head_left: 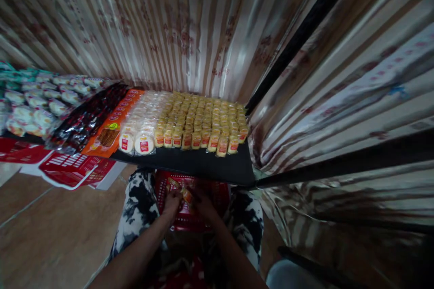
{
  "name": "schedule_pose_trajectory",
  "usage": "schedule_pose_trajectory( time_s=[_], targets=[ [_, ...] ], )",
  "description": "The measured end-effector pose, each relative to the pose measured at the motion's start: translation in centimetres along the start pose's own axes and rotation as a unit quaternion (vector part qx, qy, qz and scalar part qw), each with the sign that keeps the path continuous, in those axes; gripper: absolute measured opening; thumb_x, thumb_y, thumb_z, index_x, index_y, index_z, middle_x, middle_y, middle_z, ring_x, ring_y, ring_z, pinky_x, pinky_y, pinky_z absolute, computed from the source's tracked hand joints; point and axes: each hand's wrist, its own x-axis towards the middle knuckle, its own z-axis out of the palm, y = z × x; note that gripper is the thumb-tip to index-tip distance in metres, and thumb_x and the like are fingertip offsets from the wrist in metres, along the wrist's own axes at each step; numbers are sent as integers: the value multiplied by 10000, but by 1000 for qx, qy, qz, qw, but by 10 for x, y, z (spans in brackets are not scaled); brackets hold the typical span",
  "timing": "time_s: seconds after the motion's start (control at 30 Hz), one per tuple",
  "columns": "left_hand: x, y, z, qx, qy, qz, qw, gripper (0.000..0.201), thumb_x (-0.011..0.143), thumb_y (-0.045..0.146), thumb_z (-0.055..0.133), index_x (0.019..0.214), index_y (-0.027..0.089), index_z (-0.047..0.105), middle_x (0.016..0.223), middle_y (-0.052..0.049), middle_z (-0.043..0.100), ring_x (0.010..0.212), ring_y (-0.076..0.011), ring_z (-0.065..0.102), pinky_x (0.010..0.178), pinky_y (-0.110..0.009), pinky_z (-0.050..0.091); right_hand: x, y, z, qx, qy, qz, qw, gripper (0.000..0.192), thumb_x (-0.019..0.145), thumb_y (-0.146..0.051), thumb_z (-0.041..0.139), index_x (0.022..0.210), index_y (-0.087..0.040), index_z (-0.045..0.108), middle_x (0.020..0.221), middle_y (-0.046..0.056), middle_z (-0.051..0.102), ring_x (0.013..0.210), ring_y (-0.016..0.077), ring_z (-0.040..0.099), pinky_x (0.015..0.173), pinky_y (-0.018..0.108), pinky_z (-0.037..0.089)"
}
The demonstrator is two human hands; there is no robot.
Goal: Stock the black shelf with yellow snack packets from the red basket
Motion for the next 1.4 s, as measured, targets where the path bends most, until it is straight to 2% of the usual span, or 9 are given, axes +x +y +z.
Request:
schedule_pose_trajectory(
  time_s=[0.1, 0.17, 0.37, 0.53, 0.7, 0.93, 1.1, 1.27, 1.4],
  targets=[
    [-14, 12, -2, 24, -18, 62, 998, 152, 750, 200, 522, 894, 176, 563, 552, 46, 550, 464, -95, 533, 467, -194, 418, -9, -9, -9, 55, -37, -1, 998, 426, 703, -148, 500, 1113, -179, 610, 1126, 76, 641, 1030, 211, 596, 891, 360, 452],
    [-21, 20, -2, 76, -25, 132, 988, 150, 714, 194, 561, 863, 176, 567, 650, 25, 605, 584, -120, 591, 549, -206, 455, -14, -14, -13, 66, -20, -2, 998, 452, 681, -124, 483, 1112, -177, 607, 1128, 74, 641, 1039, 206, 593, 910, 353, 438],
    [-48, 46, 0, 220, -50, 309, 924, 146, 768, 252, 502, 888, 193, 561, 819, -11, 655, 749, -154, 621, 715, -247, 463, -29, -27, -26, 94, 11, -17, 995, 375, 653, -117, 464, 986, -171, 629, 997, 62, 691, 933, 211, 636, 862, 368, 466],
    [-75, 83, 12, 246, -81, 420, 870, 214, 805, 294, 456, 957, 183, 556, 949, -46, 638, 856, -165, 601, 795, -282, 456, -41, -58, -48, 100, 107, -65, 987, 356, 695, -166, 497, 1035, -184, 601, 1035, 61, 671, 961, 205, 618, 885, 353, 458],
    [-82, 128, 42, 257, -127, 503, 815, 345, 797, 245, 475, 1132, 168, 511, 1037, -65, 604, 803, -134, 583, 797, -269, 461, -33, -78, -82, 92, 212, -115, 966, 359, 756, -254, 485, 1098, -197, 577, 1005, 59, 671, 911, 193, 628, 818, 322, 500],
    [-84, 189, 96, 333, -152, 563, 740, 294, 758, 155, 518, 1047, 171, 566, 971, -47, 624, 843, -147, 578, 801, -269, 462, 3, -78, -122, 27, 344, -136, 929, 456, 784, -303, 452, 1219, -174, 496, 1150, 112, 594, 920, 195, 618, 824, 350, 500],
    [-86, 222, 137, 363, -137, 597, 702, 264, 765, 156, 520, 1024, 163, 571, 997, -52, 623, 870, -150, 579, 830, -269, 459, 16, -97, -138, 9, 425, -145, 893, 550, 771, -293, 424, 1298, -137, 404, 1340, 147, 424, 1126, 234, 505, 896, 379, 463],
    [-79, 243, 168, 420, -137, 605, 663, 332, 769, 137, 498, 1097, 175, 526, 1047, -56, 615, 957, -161, 570, 871, -276, 444, 28, -106, -146, 16, 437, -130, 890, 613, 772, -245, 396, 1369, -152, 287, 1388, 139, 361, 1089, 226, 537, 938, 398, 429],
    [-71, 250, 179, 446, -138, 601, 648, 361, 775, 122, 464, 1128, 188, 505, 1034, -49, 620, 915, -155, 591, 816, -254, 462, 41, -98, -151, 5, 444, -140, 885, 610, 766, -214, 384, 1368, -175, 298, 1389, 111, 367, 1150, 220, 493, 955, 396, 416]
  ],
)
